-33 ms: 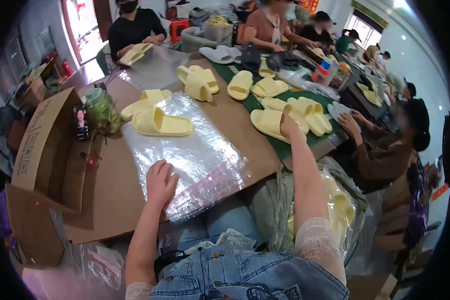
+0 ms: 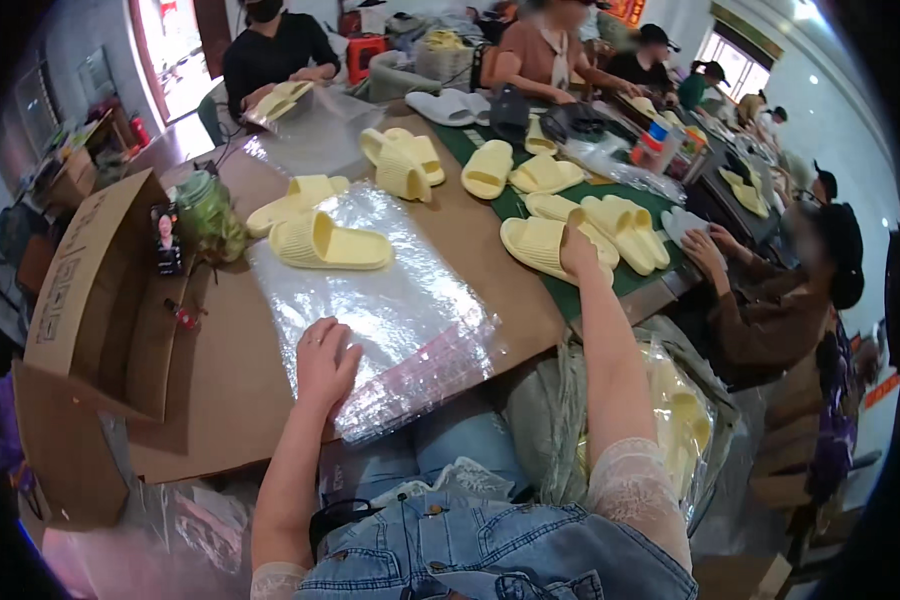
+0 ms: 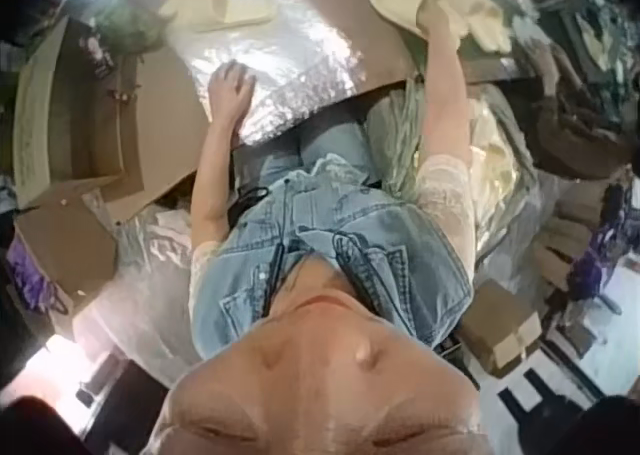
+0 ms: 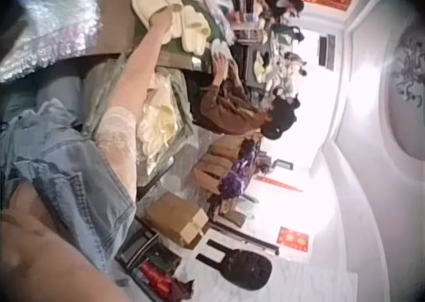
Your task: The person picks up pairs of yellow and white plastic slippers from a table and places them into a large green sack. The person handles the slippers one pair at a time, arranging them inside the sack before moving to the next pair. The process is repeated continuously throughout the clip.
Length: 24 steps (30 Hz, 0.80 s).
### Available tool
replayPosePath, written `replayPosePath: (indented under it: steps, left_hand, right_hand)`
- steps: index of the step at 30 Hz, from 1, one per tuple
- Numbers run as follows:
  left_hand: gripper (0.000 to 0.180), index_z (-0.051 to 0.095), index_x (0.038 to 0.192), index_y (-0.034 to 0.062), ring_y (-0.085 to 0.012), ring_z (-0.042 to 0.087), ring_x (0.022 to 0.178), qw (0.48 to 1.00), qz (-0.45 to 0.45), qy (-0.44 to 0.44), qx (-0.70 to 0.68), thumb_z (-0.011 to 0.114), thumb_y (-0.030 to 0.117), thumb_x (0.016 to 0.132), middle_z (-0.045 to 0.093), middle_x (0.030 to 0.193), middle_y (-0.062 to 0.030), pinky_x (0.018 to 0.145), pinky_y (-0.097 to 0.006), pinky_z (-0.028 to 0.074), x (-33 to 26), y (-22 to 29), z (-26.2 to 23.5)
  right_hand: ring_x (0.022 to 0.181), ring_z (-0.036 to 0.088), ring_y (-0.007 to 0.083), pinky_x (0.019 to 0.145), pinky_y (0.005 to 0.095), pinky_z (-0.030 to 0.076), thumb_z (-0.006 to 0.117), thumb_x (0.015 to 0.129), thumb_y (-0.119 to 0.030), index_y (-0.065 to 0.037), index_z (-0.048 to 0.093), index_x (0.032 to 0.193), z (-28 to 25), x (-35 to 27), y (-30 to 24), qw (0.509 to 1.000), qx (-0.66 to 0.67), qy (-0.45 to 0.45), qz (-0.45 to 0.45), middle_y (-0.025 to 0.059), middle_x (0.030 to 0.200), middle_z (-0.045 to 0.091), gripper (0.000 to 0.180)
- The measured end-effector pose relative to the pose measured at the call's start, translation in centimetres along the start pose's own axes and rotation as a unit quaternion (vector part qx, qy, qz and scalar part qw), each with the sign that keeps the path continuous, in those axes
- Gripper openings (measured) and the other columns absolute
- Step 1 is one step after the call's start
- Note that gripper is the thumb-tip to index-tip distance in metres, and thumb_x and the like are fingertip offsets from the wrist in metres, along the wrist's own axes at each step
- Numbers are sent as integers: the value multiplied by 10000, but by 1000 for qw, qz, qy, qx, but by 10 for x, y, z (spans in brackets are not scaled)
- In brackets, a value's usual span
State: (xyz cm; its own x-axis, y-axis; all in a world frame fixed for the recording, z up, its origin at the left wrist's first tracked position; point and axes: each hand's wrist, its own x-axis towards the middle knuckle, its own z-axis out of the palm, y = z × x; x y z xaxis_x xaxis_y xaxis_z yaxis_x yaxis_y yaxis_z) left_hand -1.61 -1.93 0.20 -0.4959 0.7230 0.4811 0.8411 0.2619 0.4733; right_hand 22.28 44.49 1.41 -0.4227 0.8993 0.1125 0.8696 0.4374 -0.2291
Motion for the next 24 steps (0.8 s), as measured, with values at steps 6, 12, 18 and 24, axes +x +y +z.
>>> replayPosePath:
  steps: [6,12,18,24]
  left_hand:
    - [306,646,1031,50,-372,527,1110,999,27,19,2,689,247,800,589,1167,-162,961,-458,410,-1,1,4]
    - [288,653,1031,62,-335,546,1104,994,86,-7,-69,691,227,798,616,1133,-127,964,-438,423,-2,3,3]
    - [432,644,1115,106,-312,578,1112,991,115,-63,9,743,301,742,614,1213,-102,929,-399,477,5,29,2]
    - [244,688,1003,108,-271,635,981,997,67,-18,-39,699,238,797,676,1060,-66,826,-372,524,2,15,16]
  right_hand:
    - [1032,565,351,829,481,481,550,883,-192,-16,543,1041,-2,-42,-41,989,-19,123,-81,186,1058,578,237]
    - [849,606,377,745,482,493,626,858,-281,-11,513,955,4,-118,-53,983,1,123,-138,188,961,572,308]
    - [813,622,374,724,472,515,606,867,-297,-19,532,951,10,-149,-58,984,28,150,-95,186,919,585,300]
    - [796,615,363,699,468,494,575,887,-320,-23,565,839,13,-148,-53,979,39,161,-116,173,884,595,301]
